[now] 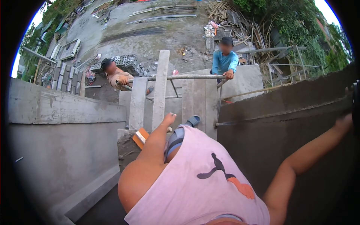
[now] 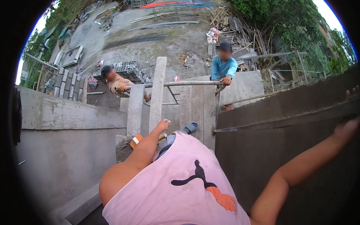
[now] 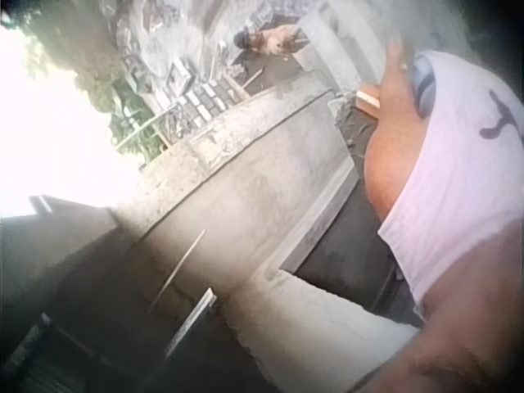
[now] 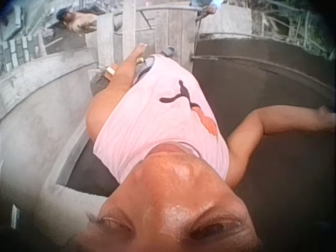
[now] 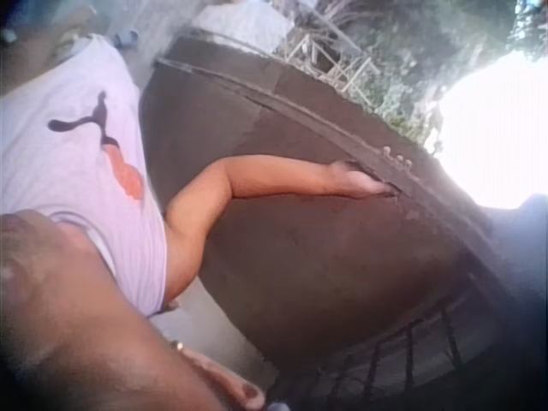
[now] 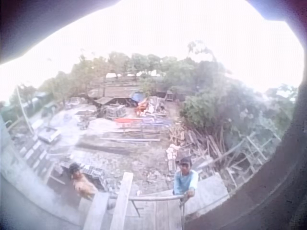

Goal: The person uses a long metal straightedge to smooth and level wet cement plaster on a vertical wall. They repeatedly drag the tool across the surface to remove excess material and create a flat finish.

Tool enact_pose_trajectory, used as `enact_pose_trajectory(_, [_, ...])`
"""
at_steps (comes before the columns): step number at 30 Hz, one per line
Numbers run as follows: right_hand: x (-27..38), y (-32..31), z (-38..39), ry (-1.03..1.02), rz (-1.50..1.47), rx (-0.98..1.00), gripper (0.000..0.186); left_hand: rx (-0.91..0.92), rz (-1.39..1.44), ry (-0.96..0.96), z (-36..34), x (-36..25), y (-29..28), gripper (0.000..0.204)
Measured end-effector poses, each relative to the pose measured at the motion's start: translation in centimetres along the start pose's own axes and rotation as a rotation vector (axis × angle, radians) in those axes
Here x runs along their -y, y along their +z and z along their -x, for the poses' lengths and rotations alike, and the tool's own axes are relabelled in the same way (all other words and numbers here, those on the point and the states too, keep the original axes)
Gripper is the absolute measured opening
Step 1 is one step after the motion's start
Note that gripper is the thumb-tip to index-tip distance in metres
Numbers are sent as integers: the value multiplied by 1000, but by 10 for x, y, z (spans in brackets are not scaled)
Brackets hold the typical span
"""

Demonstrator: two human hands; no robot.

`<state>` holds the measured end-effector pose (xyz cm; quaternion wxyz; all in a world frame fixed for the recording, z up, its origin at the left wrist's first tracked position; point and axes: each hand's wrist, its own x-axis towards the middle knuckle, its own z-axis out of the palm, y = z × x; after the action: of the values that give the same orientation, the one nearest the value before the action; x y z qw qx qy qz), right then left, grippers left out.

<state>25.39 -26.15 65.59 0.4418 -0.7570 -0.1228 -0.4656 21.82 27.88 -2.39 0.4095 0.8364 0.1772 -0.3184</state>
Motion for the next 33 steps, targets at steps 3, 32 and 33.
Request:
enact_pose_trajectory(3, [-14, 18, 55, 230, 185, -387, 63, -21, 43, 8, -1, 0, -1, 55])
enact_pose_trajectory(32, [-124, 62, 380, 650, 391, -21, 59, 118, -185, 704, -30, -169, 38, 53])
enact_pose_trajectory(33, [-121, 64, 370, 649, 344, -6, 57, 129, -78, 617, -35, -159, 36, 49])
